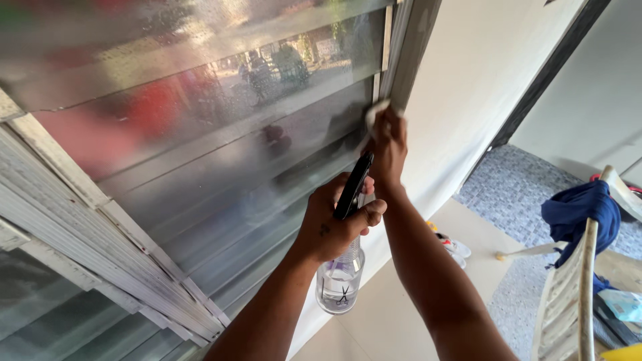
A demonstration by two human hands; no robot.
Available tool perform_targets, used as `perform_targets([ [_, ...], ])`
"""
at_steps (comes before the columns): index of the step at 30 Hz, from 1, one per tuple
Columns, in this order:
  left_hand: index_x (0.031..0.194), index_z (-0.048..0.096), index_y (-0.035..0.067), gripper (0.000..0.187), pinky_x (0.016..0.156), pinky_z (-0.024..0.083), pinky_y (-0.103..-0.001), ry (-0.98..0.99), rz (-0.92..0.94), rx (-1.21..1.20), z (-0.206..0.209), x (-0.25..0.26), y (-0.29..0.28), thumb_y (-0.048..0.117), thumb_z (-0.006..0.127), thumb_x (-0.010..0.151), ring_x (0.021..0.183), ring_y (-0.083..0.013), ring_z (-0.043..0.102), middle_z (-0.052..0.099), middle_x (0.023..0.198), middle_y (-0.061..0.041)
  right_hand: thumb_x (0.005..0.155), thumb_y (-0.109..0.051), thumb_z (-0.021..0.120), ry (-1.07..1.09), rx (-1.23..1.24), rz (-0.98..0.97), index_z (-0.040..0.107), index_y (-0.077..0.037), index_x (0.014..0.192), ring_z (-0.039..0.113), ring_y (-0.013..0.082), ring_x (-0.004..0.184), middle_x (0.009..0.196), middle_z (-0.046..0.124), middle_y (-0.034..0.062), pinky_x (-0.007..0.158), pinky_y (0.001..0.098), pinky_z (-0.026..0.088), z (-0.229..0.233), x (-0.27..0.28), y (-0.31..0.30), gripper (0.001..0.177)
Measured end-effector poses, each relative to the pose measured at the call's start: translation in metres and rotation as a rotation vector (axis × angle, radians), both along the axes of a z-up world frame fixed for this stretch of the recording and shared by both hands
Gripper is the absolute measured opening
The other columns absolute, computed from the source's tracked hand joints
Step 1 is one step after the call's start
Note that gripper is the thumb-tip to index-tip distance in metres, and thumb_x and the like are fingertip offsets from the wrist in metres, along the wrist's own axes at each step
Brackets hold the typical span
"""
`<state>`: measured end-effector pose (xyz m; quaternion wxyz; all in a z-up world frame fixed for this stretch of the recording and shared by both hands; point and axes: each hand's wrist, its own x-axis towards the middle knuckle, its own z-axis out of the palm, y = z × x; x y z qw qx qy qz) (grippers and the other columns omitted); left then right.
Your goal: The person cleans a window with horizontal slats by spraying a liquid from a bottle and wiping the surface with a cloth. The person systematically sprays and wipes different sections of the window.
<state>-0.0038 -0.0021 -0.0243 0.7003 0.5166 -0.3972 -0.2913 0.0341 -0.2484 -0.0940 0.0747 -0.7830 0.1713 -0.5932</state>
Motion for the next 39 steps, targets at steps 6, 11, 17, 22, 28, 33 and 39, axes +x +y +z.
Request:
perform_targets([
  [6,0.109,0.06,0.005,0.031,0.06,0.053,-0.025,-0.044,0.018,0.03,-0.025,-0.005,0.002,0.013,0.075,0.084,0.07,-0.009,0.068,0.067,0.08,-0.001,0.089,0.002,0.062,0.228,0.25,-0.059,0.073,-0.002,0.117,0.071,0.0334,0.104,0.118,0.07,0.0191,0.09,0.0417,0.059,0.037,-0.027,-0.024,0.031],
  [11,0.111,0.059,0.003,0.031,0.061,0.052,-0.026,0.03,0.009,-0.001,-0.047,-0.005,0.001,0.009,0.075,0.086,0.069,-0.0096,0.065,0.064,0.082,-0.002,0.093,0.011,0.055,-0.201,-0.157,0.041,0.067,0.006,0.13,0.066,0.0373,0.116,0.129,0.062,0.0243,0.1,0.0405,0.059,0.077,0.013,-0.011,0.04],
  [17,0.11,0.058,0.002,0.03,0.064,0.054,-0.028,0.033,0.003,-0.002,-0.074,0.0,0.002,0.009,0.076,0.087,0.067,-0.0113,0.064,0.065,0.074,-0.005,0.079,0.011,0.057,-0.121,0.026,-0.094,0.07,0.002,0.12,0.064,0.0415,0.112,0.126,0.059,0.022,0.092,0.0453,0.058,-0.055,0.014,0.016,0.044],
  [22,0.112,0.059,0.003,0.03,0.065,0.054,-0.028,0.037,-0.002,0.013,-0.082,0.0,0.003,0.009,0.074,0.086,0.069,-0.0099,0.065,0.069,0.078,-0.004,0.081,-0.004,0.068,0.131,0.267,0.058,0.073,-0.007,0.106,0.071,0.0388,0.083,0.112,0.065,0.0174,0.071,0.0456,0.059,-0.131,-0.01,-0.002,0.026],
  [28,0.112,0.06,0.004,0.033,0.062,0.054,-0.028,0.033,0.027,0.109,-0.078,0.001,0.001,0.01,0.077,0.084,0.068,-0.0095,0.067,0.067,0.076,-0.004,0.096,-0.002,0.064,-0.096,0.233,0.004,0.069,-0.002,0.12,0.071,0.0342,0.105,0.119,0.068,0.0201,0.091,0.0414,0.06,-0.024,-0.007,-0.022,0.024],
  [33,0.111,0.059,0.002,0.032,0.063,0.054,-0.029,0.097,0.0,0.03,-0.087,0.005,0.005,0.007,0.078,0.087,0.068,-0.0112,0.064,0.064,0.078,-0.004,0.09,0.013,0.054,-0.252,-0.098,-0.042,0.061,0.0,0.138,0.058,0.0435,0.13,0.142,0.053,0.0245,0.108,0.0456,0.055,-0.025,0.031,0.005,0.05],
  [39,0.112,0.059,0.004,0.031,0.07,0.06,-0.03,0.135,-0.001,0.041,-0.093,0.011,0.013,0.008,0.076,0.086,0.072,-0.0107,0.067,0.066,0.081,-0.003,0.08,0.008,0.061,-0.11,0.208,-0.066,0.065,0.0,0.131,0.054,0.0435,0.128,0.136,0.054,0.0273,0.098,0.045,0.055,-0.164,0.025,0.014,0.051],
])
